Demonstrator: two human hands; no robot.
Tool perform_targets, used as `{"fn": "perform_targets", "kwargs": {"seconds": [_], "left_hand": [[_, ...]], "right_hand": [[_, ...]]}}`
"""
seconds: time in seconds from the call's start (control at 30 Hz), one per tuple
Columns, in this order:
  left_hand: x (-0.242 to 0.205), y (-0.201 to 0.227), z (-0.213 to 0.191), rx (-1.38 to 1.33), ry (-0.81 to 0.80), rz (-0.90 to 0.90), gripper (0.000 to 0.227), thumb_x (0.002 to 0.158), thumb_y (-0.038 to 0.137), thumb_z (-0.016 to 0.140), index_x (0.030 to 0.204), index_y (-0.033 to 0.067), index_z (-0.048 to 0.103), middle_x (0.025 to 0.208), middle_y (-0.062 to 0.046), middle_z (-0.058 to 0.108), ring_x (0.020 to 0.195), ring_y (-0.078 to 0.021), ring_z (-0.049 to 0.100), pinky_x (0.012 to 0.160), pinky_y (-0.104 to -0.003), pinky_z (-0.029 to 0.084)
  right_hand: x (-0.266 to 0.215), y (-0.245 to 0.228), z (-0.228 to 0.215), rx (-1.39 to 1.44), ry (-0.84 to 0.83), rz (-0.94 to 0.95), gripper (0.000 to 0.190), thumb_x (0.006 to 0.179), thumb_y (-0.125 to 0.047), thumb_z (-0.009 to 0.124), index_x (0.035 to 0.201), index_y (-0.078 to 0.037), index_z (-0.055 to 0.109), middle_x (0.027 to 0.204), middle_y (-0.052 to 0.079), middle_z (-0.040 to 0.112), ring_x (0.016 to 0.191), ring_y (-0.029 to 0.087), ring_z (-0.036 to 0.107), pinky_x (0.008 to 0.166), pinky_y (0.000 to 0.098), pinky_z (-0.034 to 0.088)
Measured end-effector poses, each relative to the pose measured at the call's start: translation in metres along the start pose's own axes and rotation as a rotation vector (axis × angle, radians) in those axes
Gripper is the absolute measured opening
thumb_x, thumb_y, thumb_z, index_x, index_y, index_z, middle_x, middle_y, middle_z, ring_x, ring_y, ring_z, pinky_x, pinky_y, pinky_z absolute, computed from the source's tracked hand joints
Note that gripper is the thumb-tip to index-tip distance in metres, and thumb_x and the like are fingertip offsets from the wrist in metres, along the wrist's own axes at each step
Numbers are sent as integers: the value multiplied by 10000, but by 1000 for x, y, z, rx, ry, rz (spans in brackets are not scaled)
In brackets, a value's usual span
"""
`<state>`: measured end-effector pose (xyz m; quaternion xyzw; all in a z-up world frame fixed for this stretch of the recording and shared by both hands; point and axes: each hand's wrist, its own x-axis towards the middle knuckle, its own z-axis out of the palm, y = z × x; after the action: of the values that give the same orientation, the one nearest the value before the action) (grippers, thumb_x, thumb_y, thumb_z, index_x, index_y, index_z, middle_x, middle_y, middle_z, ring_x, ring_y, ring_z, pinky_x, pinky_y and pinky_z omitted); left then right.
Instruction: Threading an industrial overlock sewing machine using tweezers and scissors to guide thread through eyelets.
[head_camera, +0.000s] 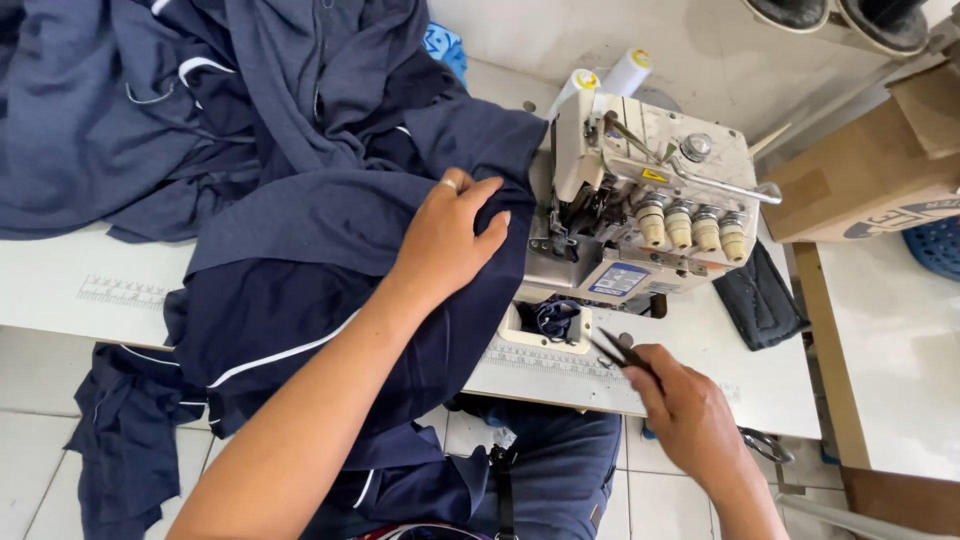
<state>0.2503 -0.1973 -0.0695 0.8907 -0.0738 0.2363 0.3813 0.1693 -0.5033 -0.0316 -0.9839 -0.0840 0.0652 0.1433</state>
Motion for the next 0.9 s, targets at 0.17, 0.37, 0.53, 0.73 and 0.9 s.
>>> {"fn": "perform_targets", "kwargs": {"seconds": [0.17, 0.37, 0.53, 0.73, 0.9], "left_hand": [[-24, 0, 1, -48, 8, -228, 311, 891, 369, 596, 1086, 134, 655, 659, -24, 592, 666, -222, 665, 555, -311, 552], [-40, 20, -20, -81, 84, -158, 104, 852, 181, 663, 919, 104, 645, 557, -17, 564, 592, -206, 622, 550, -308, 526], [-36, 18, -28, -151, 98, -54, 111, 831, 175, 700, 884, 112, 627, 572, -23, 537, 621, -233, 622, 567, -335, 528], [-42, -5, -92, -302, 142, 170, 323, 829, 246, 762, 1050, 57, 623, 848, -134, 636, 757, -281, 658, 662, -354, 539], [-74, -47, -125, -1, -112, 208, 397, 739, 174, 759, 1095, 33, 654, 1052, -175, 633, 1035, -390, 582, 885, -463, 474]], "right_hand": [[2, -101, -41, -266, -78, 47, 332, 947, -463, 456, 1050, -162, 554, 751, 178, 703, 841, 386, 688, 801, 499, 530], [57, -140, -25, -482, 55, -51, 233, 947, -363, 513, 953, -130, 529, 684, 164, 664, 742, 404, 702, 672, 474, 551], [59, -147, -22, -377, 30, -23, 301, 997, -356, 404, 990, -93, 549, 728, 208, 656, 772, 462, 681, 672, 532, 538], [21, -46, 5, -277, 135, -145, 299, 1013, -368, 426, 1058, -119, 585, 730, 190, 641, 783, 408, 654, 735, 496, 507], [44, 92, 63, -385, 331, -422, 198, 961, -325, 562, 1083, -202, 657, 788, 40, 636, 796, 251, 650, 765, 351, 479]]}}
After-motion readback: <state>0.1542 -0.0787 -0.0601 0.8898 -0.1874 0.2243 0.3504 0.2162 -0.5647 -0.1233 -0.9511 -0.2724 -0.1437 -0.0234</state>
